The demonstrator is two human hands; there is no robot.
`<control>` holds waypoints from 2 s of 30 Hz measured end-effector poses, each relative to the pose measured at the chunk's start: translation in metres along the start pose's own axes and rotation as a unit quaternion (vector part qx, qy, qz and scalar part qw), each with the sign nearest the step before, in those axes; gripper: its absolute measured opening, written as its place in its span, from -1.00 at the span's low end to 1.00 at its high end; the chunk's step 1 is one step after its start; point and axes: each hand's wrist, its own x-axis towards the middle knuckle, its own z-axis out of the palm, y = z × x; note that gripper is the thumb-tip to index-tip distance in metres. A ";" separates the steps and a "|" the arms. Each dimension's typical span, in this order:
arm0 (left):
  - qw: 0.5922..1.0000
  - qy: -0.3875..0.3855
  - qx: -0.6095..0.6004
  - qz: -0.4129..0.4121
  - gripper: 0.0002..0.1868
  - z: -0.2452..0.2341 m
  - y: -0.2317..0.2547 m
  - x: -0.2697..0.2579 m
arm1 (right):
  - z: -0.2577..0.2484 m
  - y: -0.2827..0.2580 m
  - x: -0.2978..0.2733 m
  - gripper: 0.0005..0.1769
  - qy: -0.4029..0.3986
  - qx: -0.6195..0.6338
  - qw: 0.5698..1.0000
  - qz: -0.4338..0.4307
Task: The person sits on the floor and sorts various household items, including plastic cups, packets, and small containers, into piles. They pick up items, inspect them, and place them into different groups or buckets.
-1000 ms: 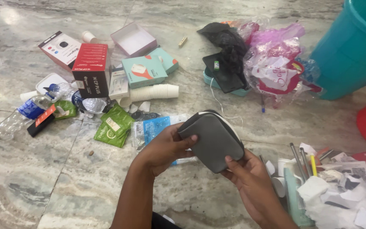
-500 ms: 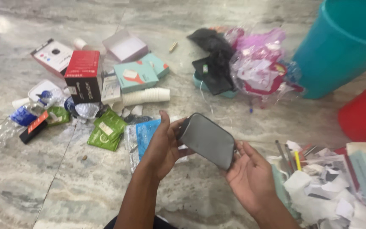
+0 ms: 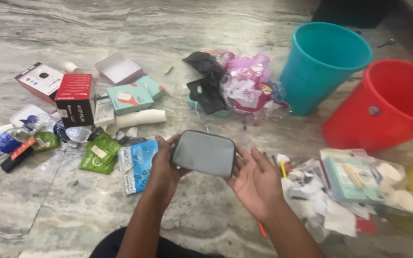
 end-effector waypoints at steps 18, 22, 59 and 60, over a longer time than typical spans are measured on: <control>0.997 -0.057 -0.042 -0.007 -0.03 0.097 0.025 0.037 | -0.002 -0.094 -0.001 -0.53 -0.020 -0.003 0.996 -0.084; 0.997 -0.068 -0.038 0.007 -0.01 0.110 0.022 0.069 | 0.006 -0.110 0.011 -0.56 0.096 -0.169 0.976 -0.102; 0.993 -0.052 0.092 0.059 -0.12 0.163 -0.019 0.149 | -0.049 -0.113 0.124 -0.47 0.183 -0.180 0.965 -0.046; 0.993 -0.042 0.092 0.059 -0.14 0.157 -0.020 0.146 | -0.044 -0.105 0.119 -0.45 0.182 -0.186 0.965 -0.042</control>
